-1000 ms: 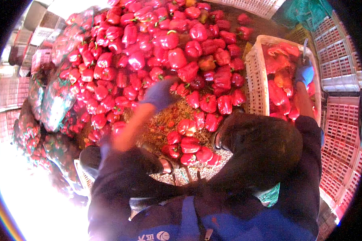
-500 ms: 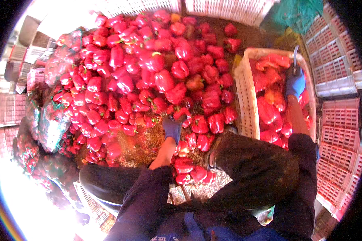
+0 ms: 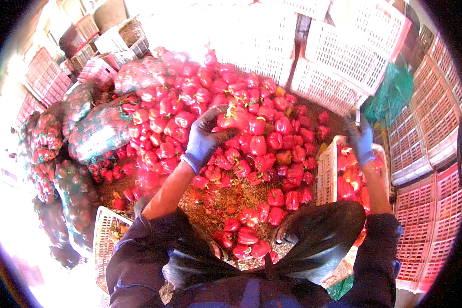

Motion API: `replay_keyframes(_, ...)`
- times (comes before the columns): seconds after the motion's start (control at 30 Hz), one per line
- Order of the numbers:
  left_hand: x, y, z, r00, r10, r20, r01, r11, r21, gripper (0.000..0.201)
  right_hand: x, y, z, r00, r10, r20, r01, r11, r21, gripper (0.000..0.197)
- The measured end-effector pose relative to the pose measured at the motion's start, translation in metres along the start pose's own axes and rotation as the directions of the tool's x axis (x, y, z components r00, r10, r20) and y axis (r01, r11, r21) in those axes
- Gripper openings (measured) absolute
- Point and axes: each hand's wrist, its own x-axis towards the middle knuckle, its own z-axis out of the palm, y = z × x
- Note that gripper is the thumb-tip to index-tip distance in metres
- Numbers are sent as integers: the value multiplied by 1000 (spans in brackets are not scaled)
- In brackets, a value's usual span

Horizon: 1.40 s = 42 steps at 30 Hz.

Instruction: The person cuts peppers with a knife, removes the stems and seeds, and places the prepared peppers into a bin.

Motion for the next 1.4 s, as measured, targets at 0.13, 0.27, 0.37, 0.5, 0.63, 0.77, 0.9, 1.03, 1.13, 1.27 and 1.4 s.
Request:
replay_keyframes(0.13,-29,19,-24,997,40,-65,-52,981,-189,60,-55,-182,107,919,-216,329,246,968,-53,46)
replay_keyframes(0.27,-48,17,-34,982,93,-164,-119,980,-159,55,-110,-221,162,804,-388,450,413,910,47,58)
replay_keyframes(0.37,-55,20,-46,961,143,-235,-127,988,84,51,-129,-215,183,753,-436,493,483,875,35,61)
replay_keyframes(0.5,-68,34,-50,946,180,-269,-103,956,276,53,-132,-218,207,695,-483,532,507,854,113,65)
replay_keyframes(0.63,-70,35,-57,942,203,-269,-87,917,389,55,-139,-225,219,678,-383,627,425,901,90,64)
replay_keyframes(0.77,-73,39,-56,940,157,-301,-104,977,185,46,-139,-220,228,671,-321,668,323,938,127,63)
replay_keyframes(0.9,-72,44,-67,928,28,-371,-142,948,-284,35,-146,-185,235,683,-383,622,346,920,187,61)
replay_keyframes(1.03,-70,43,-75,933,-75,-352,-114,866,-486,30,-134,-197,211,679,-242,693,357,934,-24,46)
replay_keyframes(1.13,-68,56,-71,956,-85,-282,-84,840,-535,31,-128,-180,202,695,-350,628,400,914,67,42)
replay_keyframes(1.27,-70,36,-56,970,105,-219,-127,988,-90,37,-120,-204,194,823,-209,528,-23,917,399,45)
replay_keyframes(1.4,-75,26,-31,998,57,-5,-57,977,-203,44,-112,-229,196,691,-447,569,318,894,316,70)
